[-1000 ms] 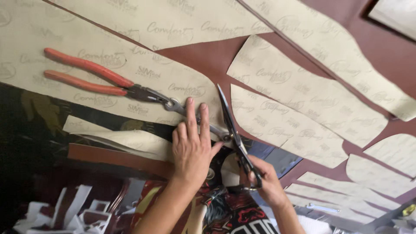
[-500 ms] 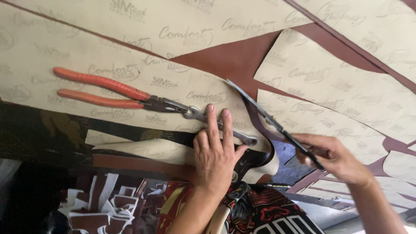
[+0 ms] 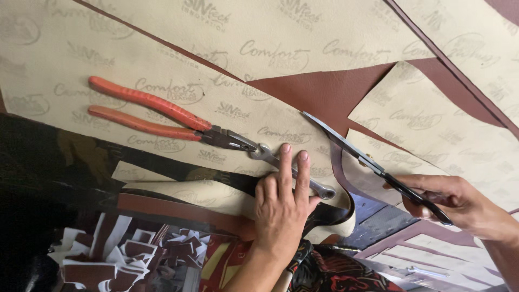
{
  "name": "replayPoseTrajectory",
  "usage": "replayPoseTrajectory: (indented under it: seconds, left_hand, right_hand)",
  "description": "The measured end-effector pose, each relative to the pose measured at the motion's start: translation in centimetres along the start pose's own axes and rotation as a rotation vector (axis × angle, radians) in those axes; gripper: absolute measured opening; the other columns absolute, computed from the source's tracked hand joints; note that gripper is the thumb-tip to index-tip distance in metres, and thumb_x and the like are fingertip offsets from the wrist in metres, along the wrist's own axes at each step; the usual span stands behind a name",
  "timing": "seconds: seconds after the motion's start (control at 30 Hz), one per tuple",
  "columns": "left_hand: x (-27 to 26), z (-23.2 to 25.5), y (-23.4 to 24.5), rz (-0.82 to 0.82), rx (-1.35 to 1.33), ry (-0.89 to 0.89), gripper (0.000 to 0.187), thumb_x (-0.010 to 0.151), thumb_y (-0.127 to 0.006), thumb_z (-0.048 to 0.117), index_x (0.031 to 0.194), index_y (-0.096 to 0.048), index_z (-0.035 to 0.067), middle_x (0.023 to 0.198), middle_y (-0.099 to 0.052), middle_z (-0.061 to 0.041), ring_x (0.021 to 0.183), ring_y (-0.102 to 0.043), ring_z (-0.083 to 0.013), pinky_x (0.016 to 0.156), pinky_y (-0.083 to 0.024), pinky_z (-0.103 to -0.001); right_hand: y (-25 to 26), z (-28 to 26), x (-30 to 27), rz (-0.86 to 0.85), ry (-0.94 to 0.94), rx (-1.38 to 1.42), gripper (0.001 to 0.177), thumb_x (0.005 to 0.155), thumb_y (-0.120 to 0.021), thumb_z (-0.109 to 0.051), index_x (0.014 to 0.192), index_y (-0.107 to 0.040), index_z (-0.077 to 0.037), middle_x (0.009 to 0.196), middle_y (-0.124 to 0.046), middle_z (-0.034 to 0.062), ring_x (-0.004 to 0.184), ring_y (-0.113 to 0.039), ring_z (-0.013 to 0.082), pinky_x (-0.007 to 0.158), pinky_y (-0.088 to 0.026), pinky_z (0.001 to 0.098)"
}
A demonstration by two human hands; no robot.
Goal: The person cuts strips of brown leather using scissors and a metal ruler as a guide. They align the ruler on the leather, cut along the edge, and then fold and stack the resulting strips on the workbench.
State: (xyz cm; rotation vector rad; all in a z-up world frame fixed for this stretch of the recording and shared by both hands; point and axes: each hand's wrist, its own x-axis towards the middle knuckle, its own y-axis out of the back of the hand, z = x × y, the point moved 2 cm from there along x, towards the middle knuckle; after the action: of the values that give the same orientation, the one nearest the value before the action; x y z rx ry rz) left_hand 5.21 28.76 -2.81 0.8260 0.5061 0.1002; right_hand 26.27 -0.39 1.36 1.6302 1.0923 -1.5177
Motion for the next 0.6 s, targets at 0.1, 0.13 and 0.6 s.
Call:
replayPoseTrajectory:
  seconds: [0.1, 0.13, 0.6]
  left_hand:
    - [-0.2, -0.1, -0.1, -0.010, -0.023, 0.000, 0.123, 0.066, -0.092, 0.047, 0.161, -0.024, 0.005, 0.164, -0.029, -0.023, 0.100, -0.054, -0.0317, 0.090, -0.050, -0.046]
    - [-0.2, -0.2, 0.0, -0.007, -0.033, -0.004, 0.123, 0.067, -0.092, 0.047, 0.161, -0.024, 0.005, 0.164, -0.029, -0.023, 0.100, -0.054, -0.0314, 0.090, -0.050, -0.045]
    - [0.0, -0.5, 0.4, -0.063, -0.019, -0.018, 0.107, 0.078, -0.084, 0.046, 0.160, -0.029, 0.005, 0.163, -0.029, -0.021, 0.098, -0.053, -0.0286, 0.092, -0.049, -0.044]
  right_hand:
    - [0.7, -0.5, 0.2, -0.080, 0.010, -0.082, 0.071, 0.077, -0.082, -0.015, 0.143, -0.059, -0.001, 0.073, -0.063, 0.0095, 0.062, -0.051, 0.0166, 0.048, -0.043, 0.0342]
    - [0.6, -0.8, 0.5, -0.127, 0.086, -0.049, 0.070, 0.080, -0.080, -0.012, 0.145, -0.059, 0.000, 0.075, -0.063, 0.0080, 0.064, -0.051, 0.0152, 0.049, -0.042, 0.0320]
    - [2.2, -3.0, 2.0, -0.145, 0.035, -0.216, 0.078, 0.081, -0.075, -0.001, 0.155, -0.054, -0.007, 0.083, -0.063, 0.0085, 0.066, -0.056, 0.0168, 0.052, -0.047, 0.0334]
